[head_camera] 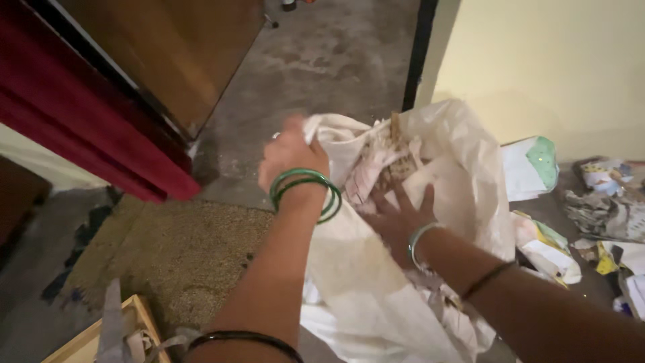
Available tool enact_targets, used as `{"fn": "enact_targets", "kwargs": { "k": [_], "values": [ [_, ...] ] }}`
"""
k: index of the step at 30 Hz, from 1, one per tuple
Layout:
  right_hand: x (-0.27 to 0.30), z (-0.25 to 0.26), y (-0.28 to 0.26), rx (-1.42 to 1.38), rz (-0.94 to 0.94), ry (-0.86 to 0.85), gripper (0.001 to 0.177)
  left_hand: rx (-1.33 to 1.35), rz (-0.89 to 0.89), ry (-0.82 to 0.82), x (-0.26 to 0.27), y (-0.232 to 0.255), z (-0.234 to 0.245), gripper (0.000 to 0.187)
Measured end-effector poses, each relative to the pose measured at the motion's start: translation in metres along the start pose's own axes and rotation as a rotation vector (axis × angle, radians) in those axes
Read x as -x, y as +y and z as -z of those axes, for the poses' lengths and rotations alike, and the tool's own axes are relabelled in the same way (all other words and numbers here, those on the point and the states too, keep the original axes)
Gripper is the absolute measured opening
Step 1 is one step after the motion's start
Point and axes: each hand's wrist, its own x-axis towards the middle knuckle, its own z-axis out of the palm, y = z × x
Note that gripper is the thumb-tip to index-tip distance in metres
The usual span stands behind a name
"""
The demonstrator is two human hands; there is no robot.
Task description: The person sorts through a pile of paper and plastic waste on the floor, picking up items one by one and placing them into a large white sack. The person handles various paper scraps, plastic wrappers, and small plastic bottle caps, organizing them into the sack.
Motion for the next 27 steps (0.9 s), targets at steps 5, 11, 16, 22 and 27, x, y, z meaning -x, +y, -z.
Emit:
{"fn": "enact_targets", "kwargs": {
  "k": [5, 11, 16, 22, 27],
  "values": [
    [-0.007, -0.058, -0.004, 0.013, 0.051, 0.037, 0.060, 0.059, 0.189, 0.102, -0.015, -0.011, -0.002, 0.025],
    [0.010, 0.003, 0.005, -0.095, 0.036, -0.128, 0.090, -0.419, -0.163, -0.011, -0.049, 0.001, -0.026, 0.054],
    [-0.016, 0.034, 0.024, -0.396, -0.129, 0.260, 0.102, -0.630, -0.434, -0.389, -0.065, 0.039, -0.068, 0.076],
    [-0.022, 0.024, 0.012, -0.459, -0.216, 0.403, 0.118, -0.548, -0.317, -0.523, -0.038, 0.041, -0.086, 0.084],
    [0.000, 0.023, -0.010, -0.400, -0.138, 0.221, 0.118, -0.768, -0.363, -0.475, -0.026, 0.019, -0.054, 0.128]
  ]
}}
